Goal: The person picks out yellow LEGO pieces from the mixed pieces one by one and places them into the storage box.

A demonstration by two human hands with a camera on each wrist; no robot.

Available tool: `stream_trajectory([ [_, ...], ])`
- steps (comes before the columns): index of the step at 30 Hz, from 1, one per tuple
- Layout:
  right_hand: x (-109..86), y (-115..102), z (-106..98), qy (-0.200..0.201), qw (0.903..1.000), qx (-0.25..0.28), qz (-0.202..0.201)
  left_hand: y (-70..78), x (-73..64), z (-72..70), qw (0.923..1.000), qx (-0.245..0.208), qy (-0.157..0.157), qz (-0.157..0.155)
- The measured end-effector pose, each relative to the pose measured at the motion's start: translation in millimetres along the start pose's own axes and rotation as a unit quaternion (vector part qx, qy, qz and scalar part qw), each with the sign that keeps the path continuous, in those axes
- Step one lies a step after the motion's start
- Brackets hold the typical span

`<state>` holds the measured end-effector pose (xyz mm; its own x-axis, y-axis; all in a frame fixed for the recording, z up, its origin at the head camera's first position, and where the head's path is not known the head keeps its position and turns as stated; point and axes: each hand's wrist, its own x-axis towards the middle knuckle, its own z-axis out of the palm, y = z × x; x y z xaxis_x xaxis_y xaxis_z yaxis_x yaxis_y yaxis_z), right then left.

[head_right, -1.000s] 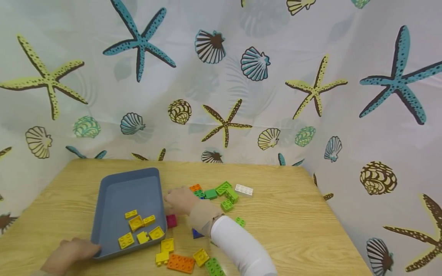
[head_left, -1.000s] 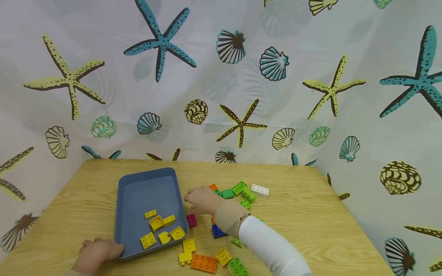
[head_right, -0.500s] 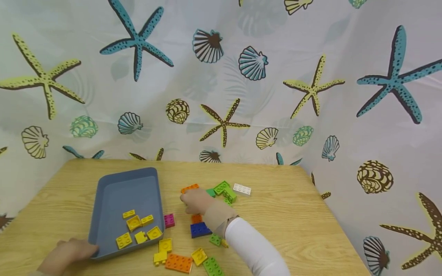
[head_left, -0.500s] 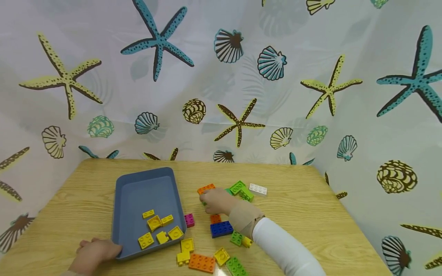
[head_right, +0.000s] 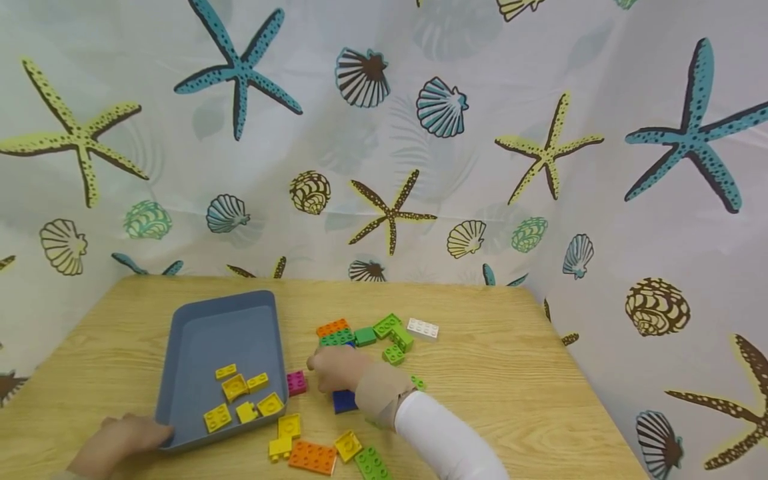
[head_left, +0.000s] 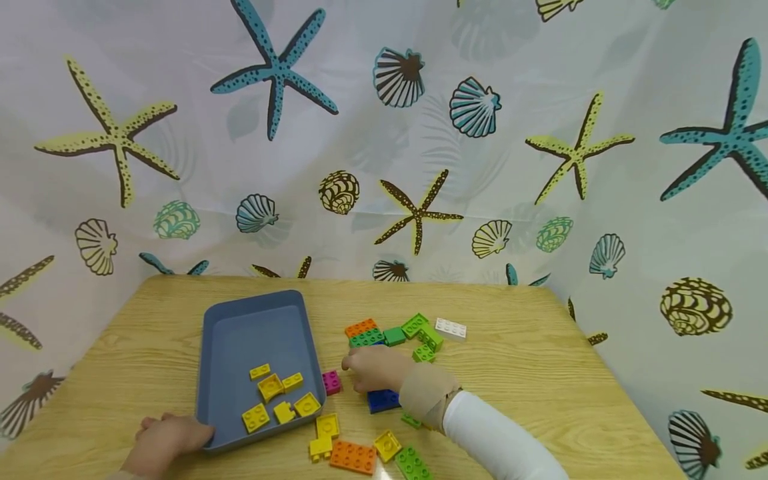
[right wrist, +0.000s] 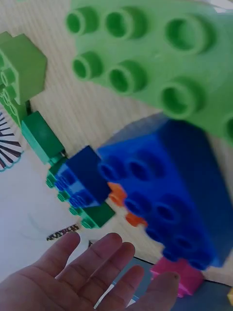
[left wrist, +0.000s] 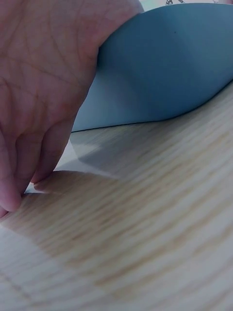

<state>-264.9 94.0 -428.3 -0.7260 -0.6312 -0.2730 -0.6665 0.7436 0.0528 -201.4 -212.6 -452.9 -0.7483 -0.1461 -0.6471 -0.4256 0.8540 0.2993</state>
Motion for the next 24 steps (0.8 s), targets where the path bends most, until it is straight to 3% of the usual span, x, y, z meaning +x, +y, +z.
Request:
stream_trajectory([
  [6,-10.8,-13,1,0.004,0.9981,-0.026,-0.057,-0.2,-5.0,-2.9,0.9995,0.022,0.003,0.024],
  [11,-17.5,-24,-4,0.002,0.9935,-0.03,-0.11,-2.0,-3.9,-5.0,0.9984,0.037,-0.014,0.04],
  [18,-26.2,-44,-15,0.009,0.9842,-0.051,-0.17,-1.2,-2.5,-4.3,0.9997,0.006,-0.018,0.017],
  [24,-27.8,-59,-20,0.01,0.97,-0.046,-0.239,-1.2,-2.7,-4.1,0.9996,0.015,-0.009,0.022],
])
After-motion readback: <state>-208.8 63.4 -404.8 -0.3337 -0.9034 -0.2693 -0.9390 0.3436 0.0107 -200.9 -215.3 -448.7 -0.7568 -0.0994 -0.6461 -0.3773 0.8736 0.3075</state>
